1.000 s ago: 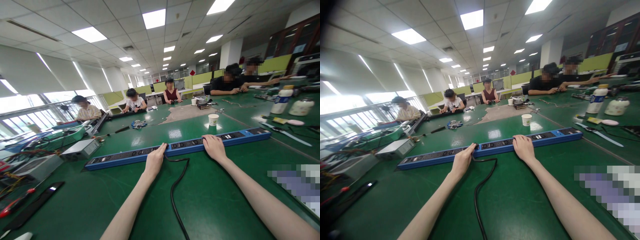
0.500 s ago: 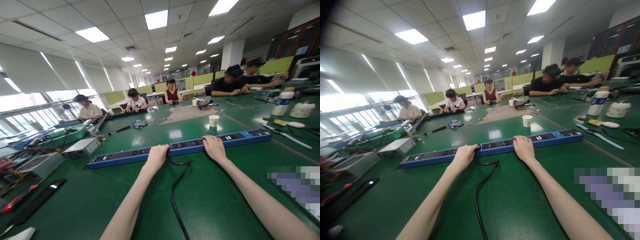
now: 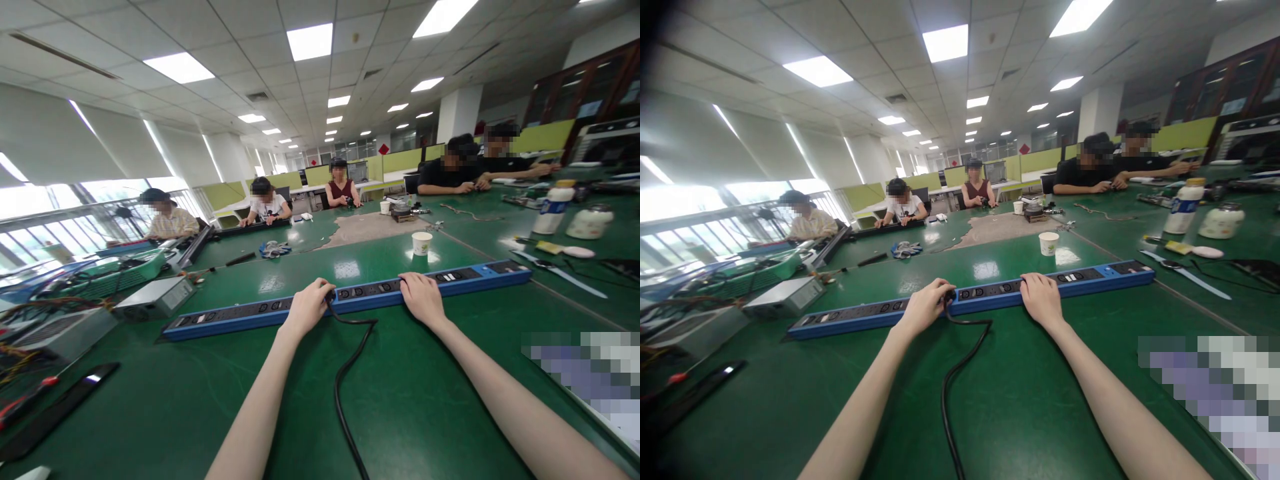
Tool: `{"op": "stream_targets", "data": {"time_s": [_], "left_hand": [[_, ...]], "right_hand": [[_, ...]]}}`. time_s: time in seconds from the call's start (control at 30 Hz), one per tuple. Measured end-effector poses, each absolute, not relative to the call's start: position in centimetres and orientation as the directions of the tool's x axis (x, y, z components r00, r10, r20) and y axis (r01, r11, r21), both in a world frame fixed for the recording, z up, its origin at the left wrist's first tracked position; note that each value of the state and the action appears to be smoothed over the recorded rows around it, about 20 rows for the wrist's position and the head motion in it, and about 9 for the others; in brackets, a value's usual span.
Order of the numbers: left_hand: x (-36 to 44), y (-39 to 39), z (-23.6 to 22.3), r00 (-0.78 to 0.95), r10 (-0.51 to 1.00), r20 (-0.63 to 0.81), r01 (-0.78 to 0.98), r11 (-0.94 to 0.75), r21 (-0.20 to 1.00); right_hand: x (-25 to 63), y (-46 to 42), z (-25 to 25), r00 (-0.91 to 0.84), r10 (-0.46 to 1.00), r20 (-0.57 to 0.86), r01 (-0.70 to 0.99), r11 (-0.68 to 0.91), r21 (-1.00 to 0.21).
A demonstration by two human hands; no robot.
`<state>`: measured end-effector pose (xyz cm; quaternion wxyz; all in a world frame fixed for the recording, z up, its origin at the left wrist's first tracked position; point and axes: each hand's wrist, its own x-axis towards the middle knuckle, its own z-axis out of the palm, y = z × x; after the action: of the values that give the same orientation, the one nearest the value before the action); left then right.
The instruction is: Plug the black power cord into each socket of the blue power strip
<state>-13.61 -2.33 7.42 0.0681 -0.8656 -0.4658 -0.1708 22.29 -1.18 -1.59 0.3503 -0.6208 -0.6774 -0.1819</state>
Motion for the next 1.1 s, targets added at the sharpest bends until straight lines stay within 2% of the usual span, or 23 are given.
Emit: {"op": "stream_targets", "data": {"time_s": [0.1, 0.17, 0.3, 0.4, 0.5, 0.6, 0.67, 0.73, 0.8, 0.87, 0.93, 1.0, 1.1], "left_hand": [[-13.7, -1.9, 6.8, 0.550, 0.750, 0.367, 0.790, -0.610, 0.064], [-13.8, -1.9, 7.2, 0.531, 0.735, 0.421, 0.776, -0.621, 0.106], [-13.6, -2.4, 9.8, 0.344, 0.672, 0.656, 0.735, -0.627, 0.257], [-12.6, -3.2, 11.0, 0.234, 0.654, 0.719, 0.678, -0.640, 0.361], [-10.9, -3.9, 10.3, 0.289, 0.649, 0.704, 0.607, -0.692, 0.390], [-8.9, -4.2, 8.6, 0.315, 0.637, 0.704, 0.559, -0.724, 0.404], [-7.7, -4.4, 7.7, 0.298, 0.638, 0.710, 0.535, -0.727, 0.430], [-6.8, -4.8, 7.2, 0.298, 0.636, 0.711, 0.505, -0.738, 0.448], [-6.1, -5.2, 7.2, 0.313, 0.623, 0.717, 0.467, -0.758, 0.455], [-5.8, -5.5, 7.3, 0.318, 0.608, 0.728, 0.433, -0.776, 0.459], [-5.9, -5.5, 7.2, 0.316, 0.601, 0.734, 0.425, -0.781, 0.457], [-6.6, -5.1, 6.6, 0.323, 0.604, 0.728, 0.482, -0.767, 0.423], [-8.4, -3.8, 4.5, 0.343, 0.622, 0.704, 0.671, -0.687, 0.280]], "right_hand": [[22.3, -1.2, -1.5, 0.017, 0.707, 0.707, 0.964, 0.175, -0.198], [22.3, -1.2, -1.4, 0.020, 0.702, 0.712, 0.962, 0.180, -0.204], [22.1, -1.4, -1.4, 0.024, 0.705, 0.708, 0.959, 0.183, -0.214], [22.1, -1.3, -1.5, 0.048, 0.725, 0.687, 0.948, 0.184, -0.261], [22.4, -1.0, -0.4, 0.118, 0.769, 0.628, 0.895, 0.192, -0.403], [22.2, -1.1, 2.8, 0.125, 0.847, 0.517, 0.723, 0.279, -0.632], [21.0, -1.9, 5.8, 0.014, 0.893, 0.450, 0.580, 0.360, -0.731], [19.2, -3.1, 8.6, -0.155, 0.908, 0.390, 0.507, 0.412, -0.757], [17.1, -4.4, 10.6, -0.285, 0.886, 0.367, 0.476, 0.463, -0.748], [15.6, -5.2, 11.3, -0.315, 0.869, 0.382, 0.516, 0.495, -0.700], [15.2, -5.1, 10.9, -0.283, 0.880, 0.381, 0.547, 0.474, -0.690], [16.0, -4.4, 9.8, -0.205, 0.914, 0.350, 0.549, 0.404, -0.732], [17.9, -3.0, 7.9, -0.067, 0.937, 0.342, 0.599, 0.312, -0.737]]}}
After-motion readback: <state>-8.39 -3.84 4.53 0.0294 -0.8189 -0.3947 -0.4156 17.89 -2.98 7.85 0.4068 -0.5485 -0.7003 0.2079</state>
